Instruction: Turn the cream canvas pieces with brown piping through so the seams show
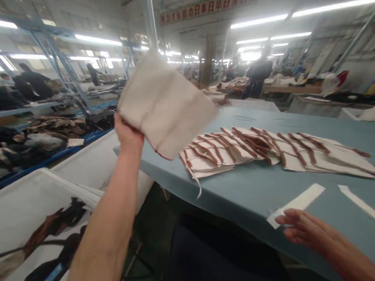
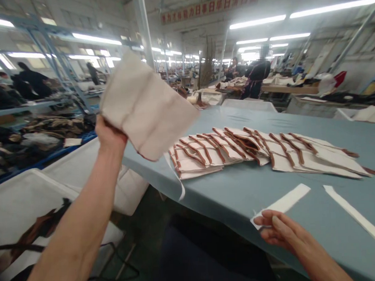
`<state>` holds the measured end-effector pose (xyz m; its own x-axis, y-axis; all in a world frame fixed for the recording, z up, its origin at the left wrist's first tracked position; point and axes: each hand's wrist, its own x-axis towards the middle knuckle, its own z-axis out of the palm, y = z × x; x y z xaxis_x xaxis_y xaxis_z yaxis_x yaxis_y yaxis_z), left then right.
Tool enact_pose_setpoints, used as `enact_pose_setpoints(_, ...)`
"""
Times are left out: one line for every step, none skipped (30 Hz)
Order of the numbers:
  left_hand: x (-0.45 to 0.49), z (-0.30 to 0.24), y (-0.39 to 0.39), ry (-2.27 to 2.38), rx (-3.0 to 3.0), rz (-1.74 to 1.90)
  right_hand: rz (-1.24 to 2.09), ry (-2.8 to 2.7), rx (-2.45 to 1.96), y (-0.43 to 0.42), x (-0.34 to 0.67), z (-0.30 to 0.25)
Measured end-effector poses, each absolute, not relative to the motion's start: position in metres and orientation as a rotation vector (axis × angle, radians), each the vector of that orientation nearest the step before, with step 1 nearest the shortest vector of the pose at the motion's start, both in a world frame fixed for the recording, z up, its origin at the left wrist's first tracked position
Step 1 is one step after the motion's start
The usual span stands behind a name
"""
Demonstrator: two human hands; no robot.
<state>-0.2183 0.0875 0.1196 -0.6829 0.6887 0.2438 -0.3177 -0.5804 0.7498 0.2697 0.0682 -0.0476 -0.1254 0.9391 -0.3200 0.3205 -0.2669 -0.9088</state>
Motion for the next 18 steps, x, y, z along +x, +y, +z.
enact_pose_setpoints(-0.242,0.111,0.082,1.017,0.603,2.304,1.490,-1.300,-1.636,0.068,0.277,-0.061)
enact_pose_setpoints(-0.261,0.096,0.076,1.109,0.506,2.311,1.556,-1.217,-1.676,0.067,0.283,-0.073)
enact_pose_setpoints(-0.273,0.076,0.069,1.199,0.418,2.302,1.581,-1.151,-1.686,0.065,0.288,-0.084)
enact_pose_setpoints(-0.280,0.054,0.064,1.278,0.353,2.273,1.588,-1.101,-1.674,0.062,0.291,-0.093)
enact_pose_setpoints(-0.282,0.030,0.060,1.346,0.306,2.228,1.600,-1.075,-1.666,0.057,0.292,-0.099)
enact_pose_setpoints(-0.279,0.006,0.059,1.402,0.282,2.166,1.616,-1.064,-1.653,0.053,0.291,-0.103)
enact_pose_setpoints(-0.274,-0.016,0.060,1.449,0.275,2.097,1.631,-1.067,-1.645,0.049,0.288,-0.103)
enact_pose_setpoints(-0.266,-0.035,0.064,1.486,0.285,2.022,1.648,-1.082,-1.643,0.046,0.284,-0.102)
enact_pose_setpoints(-0.256,-0.052,0.069,1.517,0.309,1.940,1.665,-1.104,-1.641,0.043,0.278,-0.100)
enact_pose_setpoints(-0.246,-0.065,0.074,1.546,0.339,1.857,1.681,-1.133,-1.637,0.040,0.271,-0.097)
enact_pose_setpoints(-0.236,-0.076,0.081,1.569,0.376,1.775,1.702,-1.163,-1.628,0.038,0.263,-0.094)
enact_pose_setpoints(-0.226,-0.084,0.087,1.588,0.415,1.695,1.735,-1.194,-1.609,0.036,0.256,-0.092)
enact_pose_setpoints(-0.217,-0.091,0.093,1.604,0.456,1.618,1.777,-1.226,-1.568,0.034,0.249,-0.092)
enact_pose_setpoints(-0.209,-0.096,0.099,1.616,0.495,1.545,1.780,-1.233,-1.542,0.032,0.243,-0.092)
enact_pose_setpoints(-0.202,-0.100,0.105,1.624,0.531,1.478,1.791,-1.235,-1.523,0.029,0.238,-0.095)
enact_pose_setpoints(-0.196,-0.102,0.110,1.628,0.564,1.417,1.808,-1.233,-1.512,0.027,0.234,-0.098)
enact_pose_setpoints(-0.191,-0.104,0.116,1.630,0.591,1.363,1.824,-1.236,-1.504,0.024,0.231,-0.102)
enact_pose_setpoints(-0.187,-0.106,0.121,1.629,0.610,1.315,1.850,-1.240,-1.493,0.022,0.228,-0.106)
